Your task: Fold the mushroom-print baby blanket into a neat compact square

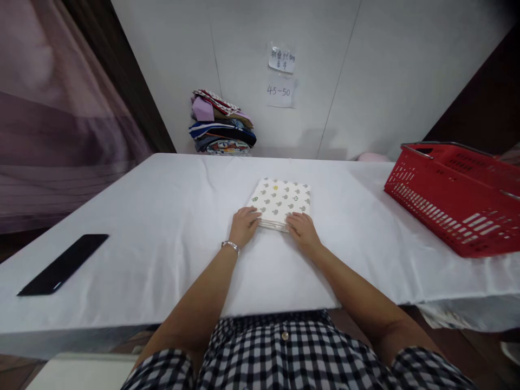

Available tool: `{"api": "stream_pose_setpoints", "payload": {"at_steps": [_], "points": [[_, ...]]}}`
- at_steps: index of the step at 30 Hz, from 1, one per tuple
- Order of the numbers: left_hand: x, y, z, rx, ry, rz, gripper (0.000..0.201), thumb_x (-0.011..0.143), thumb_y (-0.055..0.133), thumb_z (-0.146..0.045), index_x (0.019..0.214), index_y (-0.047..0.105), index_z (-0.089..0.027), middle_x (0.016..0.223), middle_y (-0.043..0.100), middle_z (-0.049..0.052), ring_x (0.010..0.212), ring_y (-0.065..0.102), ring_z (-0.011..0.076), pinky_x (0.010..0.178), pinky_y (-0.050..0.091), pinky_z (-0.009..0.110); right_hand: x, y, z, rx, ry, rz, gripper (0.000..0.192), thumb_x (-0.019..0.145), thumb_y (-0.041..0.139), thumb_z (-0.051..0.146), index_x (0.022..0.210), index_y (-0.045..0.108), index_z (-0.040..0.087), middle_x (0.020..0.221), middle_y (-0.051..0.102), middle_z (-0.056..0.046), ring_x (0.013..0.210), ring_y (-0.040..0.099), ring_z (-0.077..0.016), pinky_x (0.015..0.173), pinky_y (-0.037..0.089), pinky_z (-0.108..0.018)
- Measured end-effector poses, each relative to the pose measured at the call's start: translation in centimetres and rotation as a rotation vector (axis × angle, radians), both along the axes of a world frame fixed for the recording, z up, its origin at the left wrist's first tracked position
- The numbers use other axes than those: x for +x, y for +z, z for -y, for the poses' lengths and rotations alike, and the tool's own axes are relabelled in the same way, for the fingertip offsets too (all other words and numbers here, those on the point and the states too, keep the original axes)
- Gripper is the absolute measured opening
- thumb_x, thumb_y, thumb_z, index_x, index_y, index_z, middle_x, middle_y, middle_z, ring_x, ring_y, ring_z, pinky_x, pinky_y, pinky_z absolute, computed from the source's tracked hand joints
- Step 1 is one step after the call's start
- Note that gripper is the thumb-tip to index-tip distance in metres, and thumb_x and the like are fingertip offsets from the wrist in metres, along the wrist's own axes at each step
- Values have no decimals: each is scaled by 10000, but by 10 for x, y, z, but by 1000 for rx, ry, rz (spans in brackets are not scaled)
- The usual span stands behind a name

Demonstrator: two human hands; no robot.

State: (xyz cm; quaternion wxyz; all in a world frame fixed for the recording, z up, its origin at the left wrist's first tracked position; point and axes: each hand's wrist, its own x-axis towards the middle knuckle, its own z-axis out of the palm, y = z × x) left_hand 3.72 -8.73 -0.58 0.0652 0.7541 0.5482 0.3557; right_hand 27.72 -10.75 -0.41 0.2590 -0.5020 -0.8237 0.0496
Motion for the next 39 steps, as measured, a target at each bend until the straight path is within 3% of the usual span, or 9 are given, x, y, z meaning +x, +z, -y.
{"api": "stream_pose_setpoints", "payload": {"at_steps": [6,10,21,29,39], "points": [[-3,2,1,-2,-21,-46,240,843,510,-302,1024,665,-275,1163,619,12,1160,483,188,1028,332,372,-23,14,-15,-10,68,91,349,950,349,349,1112,631,225,1162,614,-68,1112,481,-216,997,285,-373],[-5,2,0,-24,-22,-59,239,853,494,-296,1016,668,-280,1154,622,9,1154,486,186,1024,331,369,-31,13,-15,-35,40,97,361,956,329,332,1134,628,234,1174,606,-67,1094,482,-229,970,304,-386],[-2,2,-3,18,-41,-64,222,873,477,-289,972,674,-266,1100,631,26,1116,500,199,995,340,393,-33,11,-12,-9,-23,147,353,963,303,258,1093,626,199,1138,599,-88,1042,470,-231,886,342,-356],[-1,0,-4,128,-104,-99,181,841,555,-263,993,654,-258,1111,633,27,1107,504,213,966,352,412,-33,3,-16,175,14,64,224,919,395,141,902,615,178,968,628,-80,903,494,-213,793,368,-327],[3,4,-5,108,-127,-83,218,899,445,-253,899,662,-239,996,649,27,1026,525,193,933,365,395,-29,3,-13,174,95,35,171,900,493,238,1000,615,171,1028,623,-89,942,500,-225,805,385,-353]]}}
